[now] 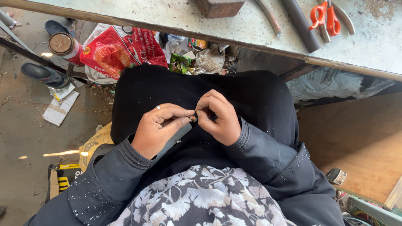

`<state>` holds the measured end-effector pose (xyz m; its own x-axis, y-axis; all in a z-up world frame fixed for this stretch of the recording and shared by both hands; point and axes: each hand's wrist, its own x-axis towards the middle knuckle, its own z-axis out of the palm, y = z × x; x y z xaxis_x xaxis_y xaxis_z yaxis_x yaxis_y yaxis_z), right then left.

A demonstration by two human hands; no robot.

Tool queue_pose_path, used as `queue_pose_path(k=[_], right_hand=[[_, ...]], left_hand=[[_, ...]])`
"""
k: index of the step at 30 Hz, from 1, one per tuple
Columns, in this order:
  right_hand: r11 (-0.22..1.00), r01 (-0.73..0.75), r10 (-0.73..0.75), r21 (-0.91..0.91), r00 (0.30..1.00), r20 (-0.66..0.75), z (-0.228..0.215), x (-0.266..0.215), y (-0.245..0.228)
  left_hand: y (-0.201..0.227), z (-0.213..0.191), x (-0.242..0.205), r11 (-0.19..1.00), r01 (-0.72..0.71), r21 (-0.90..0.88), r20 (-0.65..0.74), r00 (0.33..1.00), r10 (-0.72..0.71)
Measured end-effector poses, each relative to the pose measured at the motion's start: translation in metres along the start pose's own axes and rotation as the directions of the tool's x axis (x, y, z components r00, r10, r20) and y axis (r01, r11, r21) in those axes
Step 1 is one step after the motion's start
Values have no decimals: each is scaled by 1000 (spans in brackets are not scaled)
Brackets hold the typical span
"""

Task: The person assembles a small metal component by hand, inserting a thin wire and using a small orange-handled tool to adjust or trim it. The work is performed on the lap in a cluttered workshop setting.

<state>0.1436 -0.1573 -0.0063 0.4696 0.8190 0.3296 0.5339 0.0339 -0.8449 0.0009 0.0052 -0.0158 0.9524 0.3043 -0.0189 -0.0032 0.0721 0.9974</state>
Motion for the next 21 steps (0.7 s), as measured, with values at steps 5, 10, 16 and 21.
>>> queue_pose_path(k=[5, 10, 16, 21], right_hand=[[996, -62, 62, 62, 998, -6, 0, 2, 8], [991, -98, 95, 92, 995, 41, -5, 6, 17], [963, -144, 127, 228, 988, 87, 0, 1, 23], [947, -177, 174, 269, 984, 34, -1, 0, 27]], left_hand=[[-8, -4, 1, 930, 200, -308, 17, 979, -204], [-11, -15, 7, 819, 152, -553, -119, 959, -258], [-14, -15, 8, 798, 202, -568, -122, 938, -324], [-17, -13, 7, 803, 223, -553, -72, 947, -312]])
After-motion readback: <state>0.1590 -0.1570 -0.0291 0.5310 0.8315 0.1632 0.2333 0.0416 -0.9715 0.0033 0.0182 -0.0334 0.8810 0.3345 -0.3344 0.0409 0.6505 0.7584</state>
